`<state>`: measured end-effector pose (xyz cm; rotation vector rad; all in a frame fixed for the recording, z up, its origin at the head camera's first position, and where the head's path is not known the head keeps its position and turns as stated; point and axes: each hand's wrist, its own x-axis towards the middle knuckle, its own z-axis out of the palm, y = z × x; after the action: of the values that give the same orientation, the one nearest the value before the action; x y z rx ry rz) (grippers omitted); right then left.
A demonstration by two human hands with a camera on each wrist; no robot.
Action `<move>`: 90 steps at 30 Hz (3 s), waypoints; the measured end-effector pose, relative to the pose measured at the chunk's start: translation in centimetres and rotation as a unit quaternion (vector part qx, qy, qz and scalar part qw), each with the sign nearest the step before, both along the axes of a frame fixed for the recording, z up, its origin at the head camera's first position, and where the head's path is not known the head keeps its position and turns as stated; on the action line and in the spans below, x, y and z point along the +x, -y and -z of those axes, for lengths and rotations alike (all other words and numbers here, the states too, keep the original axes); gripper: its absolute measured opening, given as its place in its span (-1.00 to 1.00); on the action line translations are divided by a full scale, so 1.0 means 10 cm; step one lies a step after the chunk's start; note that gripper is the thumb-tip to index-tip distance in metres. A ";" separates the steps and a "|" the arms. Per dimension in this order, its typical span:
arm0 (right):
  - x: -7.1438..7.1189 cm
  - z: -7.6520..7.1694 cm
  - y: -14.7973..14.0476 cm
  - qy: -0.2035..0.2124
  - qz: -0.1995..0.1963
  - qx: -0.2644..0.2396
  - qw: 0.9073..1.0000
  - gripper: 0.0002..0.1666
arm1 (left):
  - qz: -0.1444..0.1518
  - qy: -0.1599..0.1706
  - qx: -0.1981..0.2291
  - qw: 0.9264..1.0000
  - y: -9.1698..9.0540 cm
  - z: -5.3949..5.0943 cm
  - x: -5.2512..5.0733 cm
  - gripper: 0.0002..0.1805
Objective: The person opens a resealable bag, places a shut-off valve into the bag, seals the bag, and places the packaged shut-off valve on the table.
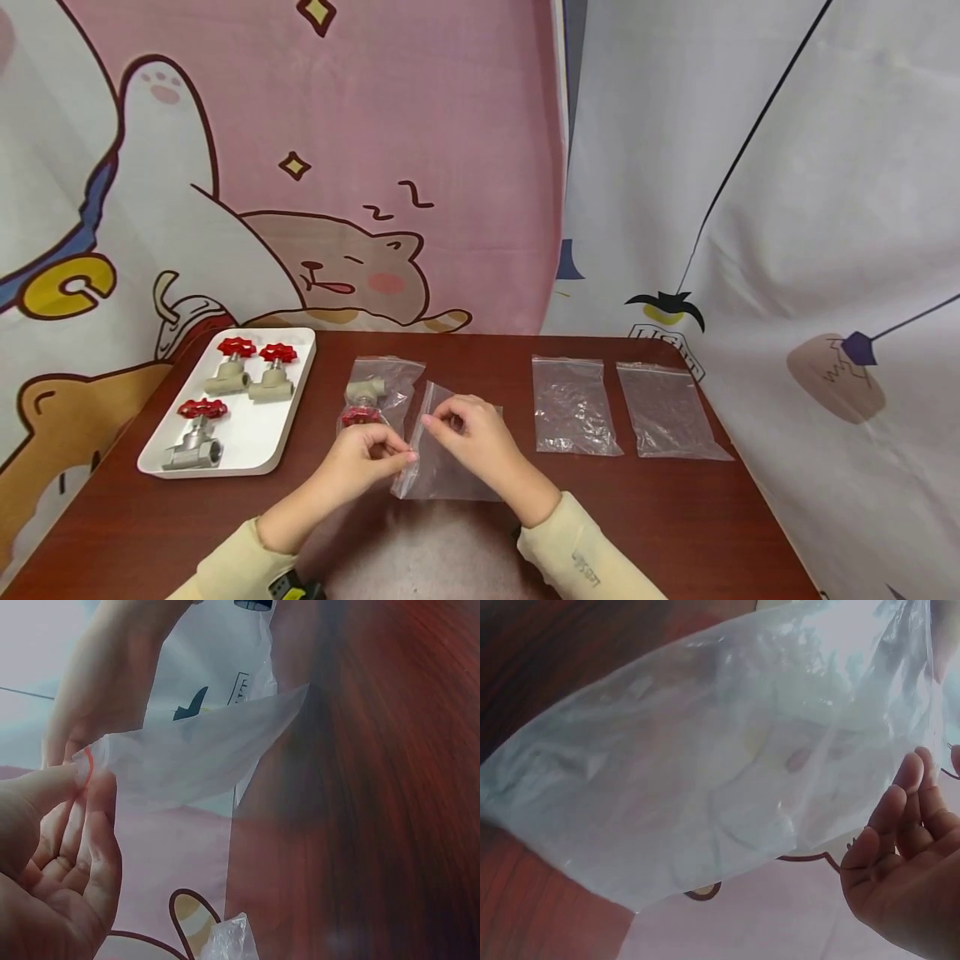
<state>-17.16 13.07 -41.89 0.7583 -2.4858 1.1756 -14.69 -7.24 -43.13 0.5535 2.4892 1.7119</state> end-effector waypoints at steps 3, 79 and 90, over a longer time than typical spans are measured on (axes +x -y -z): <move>0.00 0.00 0.03 0.011 -0.012 0.002 1.000 -0.89 | -0.002 -0.013 -0.014 1.000 -0.02 -0.01 0.01 -0.86; 0.31 0.35 -0.28 -0.253 0.014 0.211 0.944 -0.77 | -0.091 0.084 0.016 0.992 0.12 0.18 -0.12 -0.11; 0.27 0.23 -0.35 -0.274 -0.016 0.149 0.950 -0.86 | -0.079 -0.038 -0.172 0.981 0.16 0.19 -0.21 -0.45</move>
<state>-14.45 16.56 -44.21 1.0400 -2.1893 0.4963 -16.79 -8.82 -45.02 0.4022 2.8631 1.2752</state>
